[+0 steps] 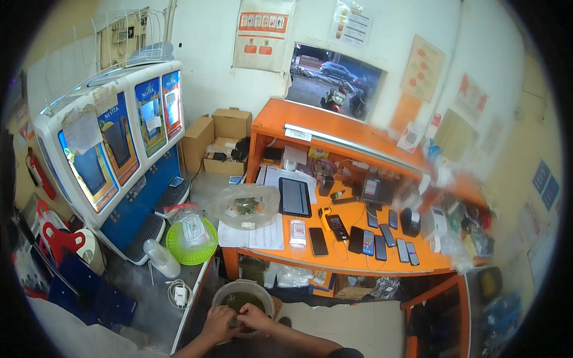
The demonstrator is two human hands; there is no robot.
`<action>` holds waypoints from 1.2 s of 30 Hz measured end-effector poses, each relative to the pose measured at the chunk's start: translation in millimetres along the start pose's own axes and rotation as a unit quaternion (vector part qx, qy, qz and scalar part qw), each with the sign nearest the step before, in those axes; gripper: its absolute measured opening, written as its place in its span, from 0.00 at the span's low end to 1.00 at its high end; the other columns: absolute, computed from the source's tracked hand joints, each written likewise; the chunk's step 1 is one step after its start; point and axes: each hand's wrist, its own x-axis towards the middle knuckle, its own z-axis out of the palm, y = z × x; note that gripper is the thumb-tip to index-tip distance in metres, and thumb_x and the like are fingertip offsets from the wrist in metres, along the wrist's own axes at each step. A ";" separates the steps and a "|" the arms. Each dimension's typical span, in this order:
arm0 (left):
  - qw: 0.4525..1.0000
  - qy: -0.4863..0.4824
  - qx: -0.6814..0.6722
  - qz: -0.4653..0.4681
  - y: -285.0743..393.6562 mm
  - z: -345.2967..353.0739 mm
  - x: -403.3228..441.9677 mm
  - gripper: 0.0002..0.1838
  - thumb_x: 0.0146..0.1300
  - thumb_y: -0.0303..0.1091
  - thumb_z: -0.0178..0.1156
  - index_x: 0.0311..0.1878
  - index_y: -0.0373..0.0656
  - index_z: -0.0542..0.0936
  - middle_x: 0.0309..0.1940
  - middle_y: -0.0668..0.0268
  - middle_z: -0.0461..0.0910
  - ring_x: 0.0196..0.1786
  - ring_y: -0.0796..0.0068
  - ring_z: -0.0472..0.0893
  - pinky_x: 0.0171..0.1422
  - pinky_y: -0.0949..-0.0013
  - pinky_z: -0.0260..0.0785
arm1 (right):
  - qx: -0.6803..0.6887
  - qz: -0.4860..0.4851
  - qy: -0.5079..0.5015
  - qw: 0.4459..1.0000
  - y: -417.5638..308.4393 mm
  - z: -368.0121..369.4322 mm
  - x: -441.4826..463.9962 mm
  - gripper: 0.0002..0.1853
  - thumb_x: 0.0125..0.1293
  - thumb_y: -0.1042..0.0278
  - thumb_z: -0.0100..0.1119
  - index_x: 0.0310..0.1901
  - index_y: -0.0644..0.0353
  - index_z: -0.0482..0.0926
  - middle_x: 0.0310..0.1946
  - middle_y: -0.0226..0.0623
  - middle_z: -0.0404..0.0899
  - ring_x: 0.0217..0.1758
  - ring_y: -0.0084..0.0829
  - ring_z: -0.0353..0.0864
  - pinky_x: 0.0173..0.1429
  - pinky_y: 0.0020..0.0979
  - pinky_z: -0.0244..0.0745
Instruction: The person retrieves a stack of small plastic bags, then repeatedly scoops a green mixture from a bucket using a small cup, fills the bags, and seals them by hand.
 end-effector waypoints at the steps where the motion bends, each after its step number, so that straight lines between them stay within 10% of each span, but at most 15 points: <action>1: 0.999 -0.029 0.025 -0.025 -2.8 1.0 0.7 0.24 0.52 0.49 0.73 0.46 0.44 0.82 0.45 0.57 0.82 0.60 0.52 0.77 0.73 0.47 0.58 | 0.003 0.004 0.000 1.000 2.8 -0.3 -3.3 0.15 0.61 0.69 0.68 0.43 0.62 0.71 0.33 0.35 0.79 0.28 0.25 0.77 0.32 0.30 0.73; 3: 0.996 -0.059 0.048 -0.050 -6.5 4.4 0.3 0.23 0.49 0.47 0.74 0.43 0.43 0.81 0.41 0.57 0.82 0.56 0.51 0.79 0.69 0.47 0.63 | -0.263 -0.273 0.122 0.917 -7.4 2.8 -20.6 0.15 0.65 0.66 0.67 0.46 0.63 0.74 0.41 0.37 0.80 0.33 0.26 0.79 0.35 0.29 0.74; 6: 0.984 -0.096 -0.048 -0.141 -13.1 11.6 0.3 0.20 0.48 0.44 0.74 0.37 0.42 0.78 0.38 0.55 0.80 0.49 0.48 0.80 0.58 0.48 0.70 | -0.311 -0.260 -0.042 0.913 -54.7 -0.7 -55.7 0.20 0.71 0.58 0.63 0.56 0.63 0.75 0.46 0.43 0.80 0.47 0.34 0.81 0.50 0.34 0.77; 12: 0.995 -0.023 -0.083 -0.053 -26.1 14.7 -7.3 0.17 0.50 0.39 0.74 0.32 0.40 0.76 0.32 0.52 0.79 0.39 0.43 0.81 0.42 0.51 0.74 | -0.249 -0.336 -0.149 0.896 -13.5 1.3 -26.3 0.25 0.76 0.50 0.57 0.66 0.56 0.72 0.49 0.41 0.77 0.46 0.32 0.80 0.49 0.33 0.77; 15: 0.978 -0.012 -0.144 -0.153 -28.0 15.2 -23.1 0.18 0.50 0.39 0.75 0.33 0.39 0.77 0.32 0.52 0.78 0.37 0.47 0.82 0.41 0.53 0.73 | -0.126 -0.113 -0.220 0.961 -60.8 2.6 -48.2 0.24 0.77 0.52 0.56 0.67 0.57 0.72 0.56 0.40 0.76 0.44 0.30 0.81 0.48 0.29 0.78; 18: 0.947 0.044 -0.183 -0.259 -39.5 21.7 -44.8 0.22 0.51 0.45 0.75 0.34 0.40 0.75 0.32 0.52 0.77 0.40 0.46 0.79 0.46 0.51 0.73 | -0.100 -0.099 -0.151 0.978 -42.1 -8.4 -18.9 0.24 0.76 0.51 0.58 0.65 0.56 0.74 0.55 0.39 0.76 0.48 0.32 0.79 0.52 0.33 0.77; 20: 0.947 0.041 -0.164 -0.272 -53.9 27.5 -59.3 0.23 0.50 0.45 0.76 0.35 0.40 0.75 0.33 0.52 0.76 0.40 0.47 0.79 0.46 0.51 0.72 | -0.433 -0.338 0.092 0.831 -1.7 -25.7 20.4 0.22 0.71 0.51 0.60 0.58 0.58 0.80 0.47 0.48 0.79 0.49 0.46 0.81 0.52 0.44 0.78; 24: 0.930 0.027 -0.208 -0.303 -47.7 23.6 -93.8 0.27 0.48 0.45 0.78 0.39 0.39 0.72 0.35 0.53 0.75 0.41 0.53 0.78 0.46 0.57 0.71 | -0.718 -0.178 -0.035 0.673 31.1 -48.5 64.7 0.13 0.67 0.60 0.57 0.45 0.57 0.85 0.45 0.44 0.84 0.52 0.45 0.85 0.54 0.48 0.76; 31: 0.876 0.054 -0.267 -0.399 -26.3 12.3 -122.2 0.27 0.52 0.45 0.79 0.39 0.39 0.72 0.36 0.60 0.75 0.39 0.66 0.77 0.46 0.62 0.72 | -0.700 0.019 -0.145 0.699 41.3 -30.0 76.4 0.13 0.66 0.68 0.53 0.43 0.60 0.88 0.41 0.44 0.89 0.48 0.45 0.89 0.52 0.45 0.83; 36: 0.852 0.039 -0.286 -0.438 -28.1 6.7 -124.4 0.27 0.54 0.44 0.79 0.41 0.39 0.72 0.39 0.59 0.76 0.44 0.67 0.77 0.50 0.64 0.72 | -0.658 -0.154 -0.038 0.736 53.6 -8.2 91.2 0.14 0.66 0.69 0.53 0.47 0.61 0.86 0.41 0.46 0.88 0.47 0.48 0.89 0.50 0.47 0.84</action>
